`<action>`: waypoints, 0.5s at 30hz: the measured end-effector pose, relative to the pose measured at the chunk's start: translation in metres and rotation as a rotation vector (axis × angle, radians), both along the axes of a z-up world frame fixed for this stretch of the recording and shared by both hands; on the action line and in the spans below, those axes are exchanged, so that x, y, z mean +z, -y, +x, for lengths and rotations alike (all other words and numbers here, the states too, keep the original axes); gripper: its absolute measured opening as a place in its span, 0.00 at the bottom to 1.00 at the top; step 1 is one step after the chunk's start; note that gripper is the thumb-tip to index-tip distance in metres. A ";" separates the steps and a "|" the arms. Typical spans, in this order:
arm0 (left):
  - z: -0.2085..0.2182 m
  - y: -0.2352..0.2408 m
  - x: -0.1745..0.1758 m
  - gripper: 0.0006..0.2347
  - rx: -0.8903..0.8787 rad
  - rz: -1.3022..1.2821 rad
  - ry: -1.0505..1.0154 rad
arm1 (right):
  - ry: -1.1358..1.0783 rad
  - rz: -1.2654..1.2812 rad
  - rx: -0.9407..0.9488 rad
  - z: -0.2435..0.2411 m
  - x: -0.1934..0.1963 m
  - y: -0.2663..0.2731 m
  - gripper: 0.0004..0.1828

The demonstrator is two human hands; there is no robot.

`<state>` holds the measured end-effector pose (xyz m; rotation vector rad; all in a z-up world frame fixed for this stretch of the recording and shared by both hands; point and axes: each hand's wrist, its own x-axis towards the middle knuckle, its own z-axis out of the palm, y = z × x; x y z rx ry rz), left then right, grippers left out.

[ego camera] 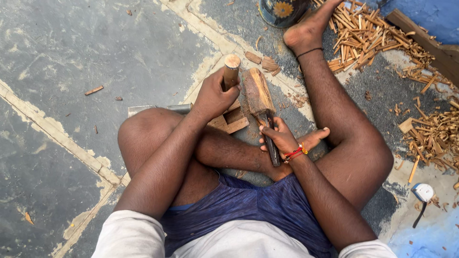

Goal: The person sits on the floor and carves a piece of wood using a chisel and a wooden mallet. They then measure and mark the wood with a tape measure and pencil.

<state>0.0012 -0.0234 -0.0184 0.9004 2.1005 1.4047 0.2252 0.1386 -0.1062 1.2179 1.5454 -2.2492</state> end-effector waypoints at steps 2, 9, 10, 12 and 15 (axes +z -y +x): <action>-0.002 -0.004 -0.006 0.10 -0.014 0.203 0.064 | 0.035 0.021 -0.007 -0.002 -0.002 0.001 0.28; 0.007 -0.010 -0.004 0.10 -0.039 0.445 0.495 | -0.177 0.269 0.020 0.003 0.014 0.009 0.21; 0.006 -0.012 -0.005 0.10 -0.053 0.398 0.480 | -0.209 0.245 -0.022 0.003 0.024 0.010 0.21; 0.004 -0.014 -0.007 0.11 -0.093 0.351 0.416 | -0.271 0.199 -0.101 0.008 0.051 0.009 0.21; 0.008 -0.007 -0.009 0.11 -0.123 0.371 0.241 | -0.465 0.289 -0.172 0.019 0.095 0.005 0.20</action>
